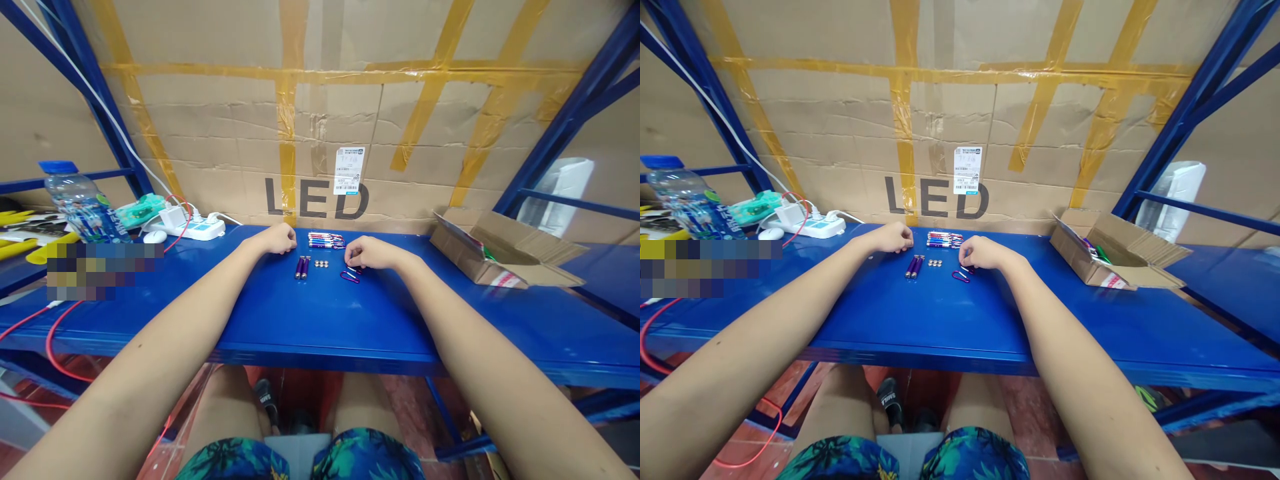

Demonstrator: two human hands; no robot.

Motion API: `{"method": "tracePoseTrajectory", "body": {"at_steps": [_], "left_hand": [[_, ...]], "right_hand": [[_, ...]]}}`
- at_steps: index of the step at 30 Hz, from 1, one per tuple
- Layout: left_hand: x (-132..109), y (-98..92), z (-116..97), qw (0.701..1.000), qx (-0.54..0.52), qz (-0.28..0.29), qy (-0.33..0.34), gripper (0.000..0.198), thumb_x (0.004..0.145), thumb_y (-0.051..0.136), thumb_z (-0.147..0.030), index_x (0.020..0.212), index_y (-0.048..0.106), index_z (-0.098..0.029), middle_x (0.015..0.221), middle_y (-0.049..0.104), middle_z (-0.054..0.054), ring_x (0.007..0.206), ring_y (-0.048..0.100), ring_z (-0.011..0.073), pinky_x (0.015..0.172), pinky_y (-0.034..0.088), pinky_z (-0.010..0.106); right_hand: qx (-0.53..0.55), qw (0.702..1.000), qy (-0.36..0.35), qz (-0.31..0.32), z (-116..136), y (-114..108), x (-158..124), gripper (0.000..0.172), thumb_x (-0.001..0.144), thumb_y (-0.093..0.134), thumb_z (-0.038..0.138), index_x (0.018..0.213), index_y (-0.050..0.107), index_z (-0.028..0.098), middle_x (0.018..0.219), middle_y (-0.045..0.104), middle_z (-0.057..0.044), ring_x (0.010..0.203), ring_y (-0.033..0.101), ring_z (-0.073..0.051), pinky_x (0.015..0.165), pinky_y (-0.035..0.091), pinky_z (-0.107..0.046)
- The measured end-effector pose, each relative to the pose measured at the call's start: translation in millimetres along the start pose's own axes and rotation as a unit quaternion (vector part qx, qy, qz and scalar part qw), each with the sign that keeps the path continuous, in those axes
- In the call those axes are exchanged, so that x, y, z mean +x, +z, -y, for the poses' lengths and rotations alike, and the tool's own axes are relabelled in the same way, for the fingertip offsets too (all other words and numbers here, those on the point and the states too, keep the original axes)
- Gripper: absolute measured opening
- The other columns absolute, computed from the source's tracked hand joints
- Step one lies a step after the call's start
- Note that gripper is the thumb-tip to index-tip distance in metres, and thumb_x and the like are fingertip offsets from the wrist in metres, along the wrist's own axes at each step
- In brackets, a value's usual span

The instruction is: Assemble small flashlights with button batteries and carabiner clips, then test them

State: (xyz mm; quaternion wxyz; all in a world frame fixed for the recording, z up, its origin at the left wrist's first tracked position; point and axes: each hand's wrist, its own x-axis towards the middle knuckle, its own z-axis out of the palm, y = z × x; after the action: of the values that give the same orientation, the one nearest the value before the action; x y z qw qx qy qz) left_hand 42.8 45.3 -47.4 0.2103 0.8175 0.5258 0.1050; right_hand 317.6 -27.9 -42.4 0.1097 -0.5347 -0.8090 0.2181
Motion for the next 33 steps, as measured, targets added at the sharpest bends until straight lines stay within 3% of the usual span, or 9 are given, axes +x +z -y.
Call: {"method": "tracePoseTrajectory", "body": {"at_steps": [33], "left_hand": [[-0.9,1.2,0.6,1.000,-0.002,-0.005,0.005,0.008,0.077,0.059,-0.023,0.077,0.064,-0.017,0.073,0.067,0.005,0.058,0.060,0.0153,0.059,0.045,0.028]], "right_hand": [[0.001,0.998,0.022,0.061,12.0,-4.1,-7.9,0.012,0.071,0.060,0.014,0.079,0.068,0.018,0.068,0.064,-0.002,0.059,0.055,-0.013,0.052,0.041,-0.025]]}}
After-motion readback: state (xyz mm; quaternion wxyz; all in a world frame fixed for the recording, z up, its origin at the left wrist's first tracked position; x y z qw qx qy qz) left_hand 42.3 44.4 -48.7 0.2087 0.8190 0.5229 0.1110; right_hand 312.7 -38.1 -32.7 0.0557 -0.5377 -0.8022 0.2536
